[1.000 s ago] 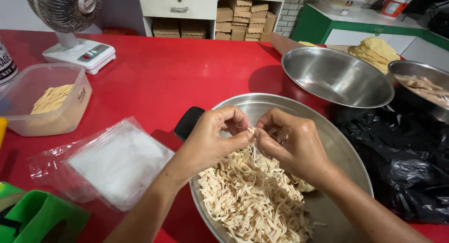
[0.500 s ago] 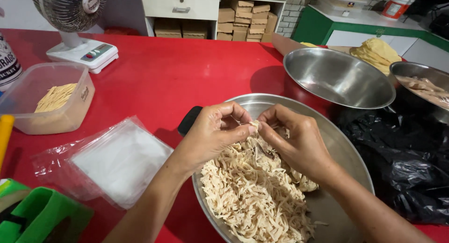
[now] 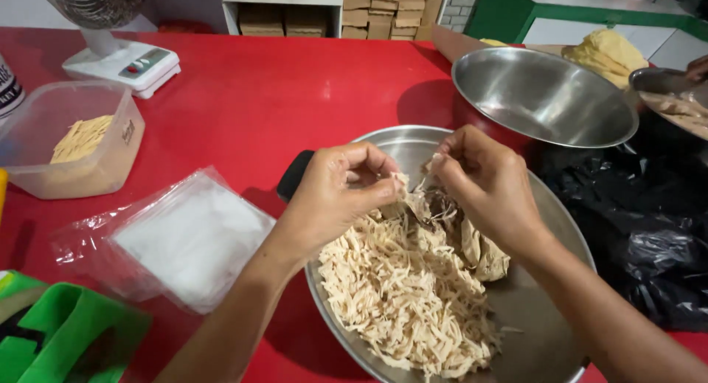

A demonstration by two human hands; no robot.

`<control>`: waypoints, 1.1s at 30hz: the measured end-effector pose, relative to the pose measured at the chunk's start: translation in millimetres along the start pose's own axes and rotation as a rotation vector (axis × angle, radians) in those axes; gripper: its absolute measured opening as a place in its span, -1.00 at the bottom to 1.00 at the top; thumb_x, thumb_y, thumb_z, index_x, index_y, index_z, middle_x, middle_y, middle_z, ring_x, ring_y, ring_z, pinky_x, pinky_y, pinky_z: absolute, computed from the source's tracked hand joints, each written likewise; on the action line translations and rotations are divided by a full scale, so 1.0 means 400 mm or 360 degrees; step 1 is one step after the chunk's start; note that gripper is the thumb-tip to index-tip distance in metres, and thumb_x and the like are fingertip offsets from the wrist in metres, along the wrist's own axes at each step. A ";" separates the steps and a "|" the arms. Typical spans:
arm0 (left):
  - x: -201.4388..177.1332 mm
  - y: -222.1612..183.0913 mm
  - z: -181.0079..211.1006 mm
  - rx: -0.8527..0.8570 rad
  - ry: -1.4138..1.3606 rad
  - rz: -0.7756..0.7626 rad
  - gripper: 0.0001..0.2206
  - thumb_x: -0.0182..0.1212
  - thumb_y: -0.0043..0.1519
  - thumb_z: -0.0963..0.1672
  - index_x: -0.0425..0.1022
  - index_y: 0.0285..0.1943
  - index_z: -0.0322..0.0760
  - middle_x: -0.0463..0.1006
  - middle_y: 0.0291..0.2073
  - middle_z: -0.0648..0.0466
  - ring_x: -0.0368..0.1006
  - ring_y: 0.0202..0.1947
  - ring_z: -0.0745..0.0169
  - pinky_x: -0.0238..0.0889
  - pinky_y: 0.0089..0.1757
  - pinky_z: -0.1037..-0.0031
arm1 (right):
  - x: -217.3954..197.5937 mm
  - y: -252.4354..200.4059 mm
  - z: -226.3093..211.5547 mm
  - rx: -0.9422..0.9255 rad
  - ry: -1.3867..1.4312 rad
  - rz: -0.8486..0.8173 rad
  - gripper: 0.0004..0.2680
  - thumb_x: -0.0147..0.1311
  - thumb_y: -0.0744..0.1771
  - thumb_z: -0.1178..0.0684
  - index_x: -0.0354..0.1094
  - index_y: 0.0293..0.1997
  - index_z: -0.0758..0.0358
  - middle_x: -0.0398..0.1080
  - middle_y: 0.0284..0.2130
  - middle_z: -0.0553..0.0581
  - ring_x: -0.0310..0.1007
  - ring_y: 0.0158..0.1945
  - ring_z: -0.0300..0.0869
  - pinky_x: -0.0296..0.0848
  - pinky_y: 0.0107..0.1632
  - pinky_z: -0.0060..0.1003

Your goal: Shredding cooked chicken meat by hand into a large metal bowl on a preparation table

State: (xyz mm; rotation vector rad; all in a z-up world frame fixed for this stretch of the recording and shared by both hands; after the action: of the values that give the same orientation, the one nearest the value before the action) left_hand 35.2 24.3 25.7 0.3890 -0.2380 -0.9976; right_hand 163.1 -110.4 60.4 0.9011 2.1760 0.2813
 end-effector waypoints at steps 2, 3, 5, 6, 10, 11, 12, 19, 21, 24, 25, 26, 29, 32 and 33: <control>0.000 0.000 0.003 -0.0015 0.0021 0.0026 -0.85 0.44 0.08 -0.20 0.64 -0.21 -0.33 0.57 -0.45 0.13 0.44 -0.43 0.53 0.39 -0.33 0.70 | 0.013 -0.009 -0.033 -0.0033 0.0197 -0.0049 -0.91 0.10 0.34 0.08 0.48 -0.19 0.22 0.53 -0.50 0.11 0.49 -0.39 -0.19 0.48 -0.20 -0.30; -0.002 -0.002 0.003 -0.0043 0.0039 0.0050 -0.87 0.43 0.08 -0.20 0.65 -0.22 -0.33 0.57 -0.47 0.13 0.45 -0.45 0.53 0.40 -0.35 0.70 | 0.023 -0.016 -0.049 -0.0054 0.0396 -0.0102 -0.88 0.07 0.34 0.10 0.49 -0.16 0.30 0.53 -0.46 0.16 0.50 -0.34 -0.15 0.54 -0.15 -0.28; -0.011 0.004 -0.008 -0.0036 0.0079 0.0052 -0.88 0.44 0.08 -0.20 0.66 -0.24 -0.31 0.58 -0.47 0.15 0.45 -0.45 0.55 0.40 -0.35 0.71 | 0.023 -0.020 -0.067 -0.0147 0.0338 -0.0160 -0.87 0.16 0.32 0.10 0.51 -0.17 0.34 0.55 -0.47 0.22 0.53 -0.36 -0.12 0.55 -0.19 -0.24; -0.014 0.006 -0.015 -0.0033 0.0113 0.0054 -0.88 0.45 0.07 -0.19 0.67 -0.25 -0.30 0.58 -0.47 0.16 0.45 -0.45 0.57 0.39 -0.36 0.72 | 0.025 -0.025 -0.078 -0.0235 0.0277 -0.0220 -0.85 0.25 0.30 0.09 0.53 -0.17 0.38 0.57 -0.47 0.28 0.56 -0.39 -0.10 0.56 -0.23 -0.19; -0.011 0.010 -0.018 0.0033 0.0170 -0.0008 -0.87 0.48 0.05 -0.19 0.68 -0.26 -0.28 0.62 -0.49 0.15 0.45 -0.43 0.56 0.40 -0.31 0.68 | 0.016 -0.023 -0.047 -0.0238 0.0073 -0.0155 -0.91 0.20 0.32 0.09 0.52 -0.24 0.28 0.54 -0.54 0.18 0.50 -0.44 -0.16 0.48 -0.28 -0.25; -0.008 0.004 -0.007 0.0009 0.0156 -0.0023 -0.87 0.46 0.05 -0.20 0.67 -0.25 -0.30 0.63 -0.48 0.14 0.47 -0.43 0.54 0.41 -0.31 0.66 | 0.015 -0.023 -0.041 -0.0214 -0.0047 -0.0141 -0.90 0.19 0.32 0.07 0.52 -0.24 0.27 0.55 -0.54 0.19 0.53 -0.45 -0.10 0.48 -0.28 -0.21; -0.005 -0.002 0.003 -0.0014 0.0143 -0.0039 -0.87 0.45 0.04 -0.21 0.67 -0.25 -0.32 0.64 -0.48 0.13 0.49 -0.43 0.52 0.42 -0.32 0.65 | 0.013 -0.022 -0.035 -0.0189 -0.0167 -0.0128 -0.90 0.18 0.32 0.05 0.51 -0.24 0.25 0.56 -0.54 0.19 0.56 -0.46 -0.03 0.48 -0.28 -0.17; 0.003 -0.022 0.053 -0.0094 0.0120 0.0042 -0.87 0.38 0.04 -0.24 0.69 -0.24 -0.35 0.66 -0.49 0.08 0.54 -0.47 0.48 0.44 -0.33 0.66 | 0.005 -0.012 -0.027 -0.0093 0.0000 -0.0133 -0.85 0.07 0.38 0.02 0.52 -0.24 0.25 0.55 -0.54 0.22 0.54 -0.47 -0.02 0.50 -0.29 -0.18; -0.002 -0.009 0.027 0.0021 0.0279 0.0031 -0.90 0.36 0.07 -0.23 0.68 -0.27 -0.32 0.62 -0.52 0.09 0.49 -0.46 0.48 0.42 -0.32 0.62 | 0.015 -0.022 -0.037 -0.0169 0.0030 -0.0188 -0.91 0.18 0.33 0.08 0.52 -0.25 0.26 0.55 -0.54 0.16 0.45 -0.43 -0.17 0.44 -0.27 -0.26; -0.003 -0.014 0.043 0.0029 0.0328 0.0042 -0.91 0.39 0.05 -0.22 0.69 -0.28 -0.28 0.64 -0.52 0.13 0.52 -0.48 0.53 0.43 -0.36 0.66 | 0.010 -0.020 -0.054 -0.0229 0.0030 -0.0229 -0.91 0.20 0.31 0.06 0.53 -0.24 0.22 0.59 -0.52 0.15 0.50 -0.43 -0.18 0.47 -0.27 -0.24; -0.001 -0.010 0.035 0.0030 0.0330 0.0043 -0.91 0.39 0.05 -0.22 0.69 -0.28 -0.28 0.64 -0.52 0.13 0.52 -0.48 0.53 0.43 -0.36 0.66 | 0.011 -0.024 -0.055 -0.0231 0.0031 -0.0229 -0.91 0.20 0.31 0.06 0.53 -0.24 0.22 0.59 -0.52 0.15 0.50 -0.43 -0.18 0.47 -0.27 -0.24; 0.001 -0.005 0.027 0.0042 0.0311 0.0030 -0.92 0.39 0.06 -0.22 0.68 -0.29 -0.29 0.63 -0.52 0.13 0.51 -0.49 0.52 0.43 -0.35 0.65 | 0.013 -0.028 -0.057 -0.0243 0.0048 -0.0231 -0.92 0.22 0.30 0.07 0.53 -0.26 0.23 0.58 -0.53 0.16 0.51 -0.44 -0.15 0.47 -0.27 -0.23; 0.008 -0.006 0.031 0.0064 0.0298 -0.0006 -0.92 0.37 0.07 -0.22 0.67 -0.29 -0.30 0.63 -0.51 0.12 0.50 -0.47 0.49 0.43 -0.35 0.62 | 0.014 -0.029 -0.040 -0.0246 0.0099 -0.0256 -0.92 0.24 0.29 0.07 0.51 -0.29 0.23 0.57 -0.55 0.14 0.49 -0.44 -0.17 0.46 -0.28 -0.25; 0.018 -0.006 0.038 0.0074 0.0243 -0.0061 -0.91 0.33 0.08 -0.23 0.66 -0.26 -0.32 0.63 -0.49 0.09 0.51 -0.45 0.46 0.43 -0.34 0.62 | 0.007 -0.026 -0.036 -0.0193 0.0073 -0.0219 -0.92 0.21 0.29 0.06 0.50 -0.29 0.22 0.55 -0.56 0.14 0.48 -0.45 -0.15 0.47 -0.28 -0.24; 0.021 -0.006 0.040 0.0071 0.0188 -0.0080 -0.90 0.29 0.09 -0.24 0.65 -0.25 -0.34 0.62 -0.48 0.07 0.51 -0.44 0.45 0.43 -0.35 0.63 | 0.003 -0.024 -0.039 -0.0154 0.0017 -0.0169 -0.91 0.19 0.30 0.06 0.51 -0.26 0.23 0.54 -0.55 0.18 0.51 -0.47 -0.08 0.48 -0.29 -0.19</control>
State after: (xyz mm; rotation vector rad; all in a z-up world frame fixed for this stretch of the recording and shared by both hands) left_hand 31.8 12.8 39.4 0.4948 -0.1448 -1.0165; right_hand 146.5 -115.6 66.1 0.7292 2.1918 0.3367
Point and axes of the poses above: each hand's wrist, its own y-axis towards the middle knuckle, its own x-axis out of the palm, z = x × y, the point moved 5 cm from there along y, towards the middle knuckle
